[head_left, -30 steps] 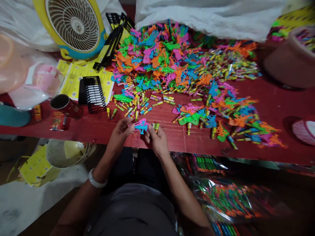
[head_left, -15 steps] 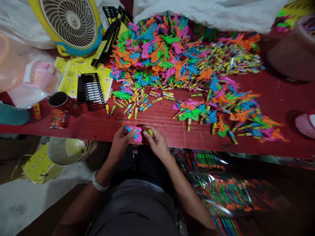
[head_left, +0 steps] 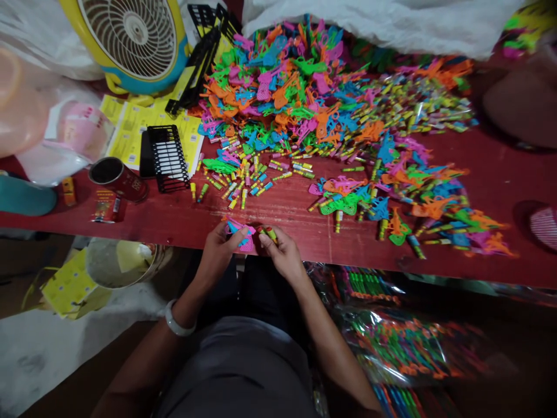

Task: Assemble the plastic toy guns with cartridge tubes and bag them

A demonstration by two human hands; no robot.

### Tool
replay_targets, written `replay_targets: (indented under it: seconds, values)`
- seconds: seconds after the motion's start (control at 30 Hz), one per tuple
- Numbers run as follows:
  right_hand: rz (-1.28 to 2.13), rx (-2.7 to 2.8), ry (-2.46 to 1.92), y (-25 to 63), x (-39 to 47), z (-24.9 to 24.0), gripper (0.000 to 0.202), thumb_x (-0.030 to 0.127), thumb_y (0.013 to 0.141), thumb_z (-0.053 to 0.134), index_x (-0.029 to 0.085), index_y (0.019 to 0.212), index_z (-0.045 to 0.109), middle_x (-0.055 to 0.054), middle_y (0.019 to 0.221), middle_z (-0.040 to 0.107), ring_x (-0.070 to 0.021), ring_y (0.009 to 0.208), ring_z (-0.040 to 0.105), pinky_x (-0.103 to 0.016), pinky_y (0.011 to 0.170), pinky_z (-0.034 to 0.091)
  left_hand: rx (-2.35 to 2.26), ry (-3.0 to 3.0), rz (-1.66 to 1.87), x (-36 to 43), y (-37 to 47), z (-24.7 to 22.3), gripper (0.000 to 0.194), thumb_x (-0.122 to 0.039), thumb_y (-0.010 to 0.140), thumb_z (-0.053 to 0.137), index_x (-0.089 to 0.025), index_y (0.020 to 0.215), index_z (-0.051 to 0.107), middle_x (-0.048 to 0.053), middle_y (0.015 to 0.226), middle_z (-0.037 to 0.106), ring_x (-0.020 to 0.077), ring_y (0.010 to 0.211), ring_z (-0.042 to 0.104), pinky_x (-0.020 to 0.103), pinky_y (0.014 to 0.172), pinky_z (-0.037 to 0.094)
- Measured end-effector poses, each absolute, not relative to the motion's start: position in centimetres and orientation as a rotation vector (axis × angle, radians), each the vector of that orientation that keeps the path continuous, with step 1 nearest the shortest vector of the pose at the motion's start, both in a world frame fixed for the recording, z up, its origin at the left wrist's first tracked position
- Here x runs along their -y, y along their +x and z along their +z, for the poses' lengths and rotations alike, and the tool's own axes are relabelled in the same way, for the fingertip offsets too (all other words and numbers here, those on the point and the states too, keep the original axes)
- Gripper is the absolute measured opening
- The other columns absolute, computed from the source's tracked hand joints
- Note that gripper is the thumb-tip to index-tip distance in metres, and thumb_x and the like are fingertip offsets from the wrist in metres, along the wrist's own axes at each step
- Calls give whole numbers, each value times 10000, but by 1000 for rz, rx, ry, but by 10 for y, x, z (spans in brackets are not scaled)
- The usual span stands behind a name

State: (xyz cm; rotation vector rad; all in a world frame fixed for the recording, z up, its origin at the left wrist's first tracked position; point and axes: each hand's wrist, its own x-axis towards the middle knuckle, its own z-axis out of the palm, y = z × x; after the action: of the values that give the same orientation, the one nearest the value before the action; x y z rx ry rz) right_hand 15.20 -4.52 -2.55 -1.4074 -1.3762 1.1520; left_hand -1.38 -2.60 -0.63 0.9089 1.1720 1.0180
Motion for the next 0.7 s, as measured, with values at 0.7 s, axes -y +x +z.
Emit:
replay_targets:
  seconds: [0.7]
  values:
    - [-16, 1351, -1848, 259, 50, -18, 407, 442, 935, 552, 170, 1207, 682, -175, 1186, 619, -341, 1172, 551, -581, 1021, 431, -1757, 1906, 970, -95, -29, 3, 339, -298, 920, 553, -122, 1202, 619, 210, 1325, 589, 333, 1296, 489, 486, 1119, 343]
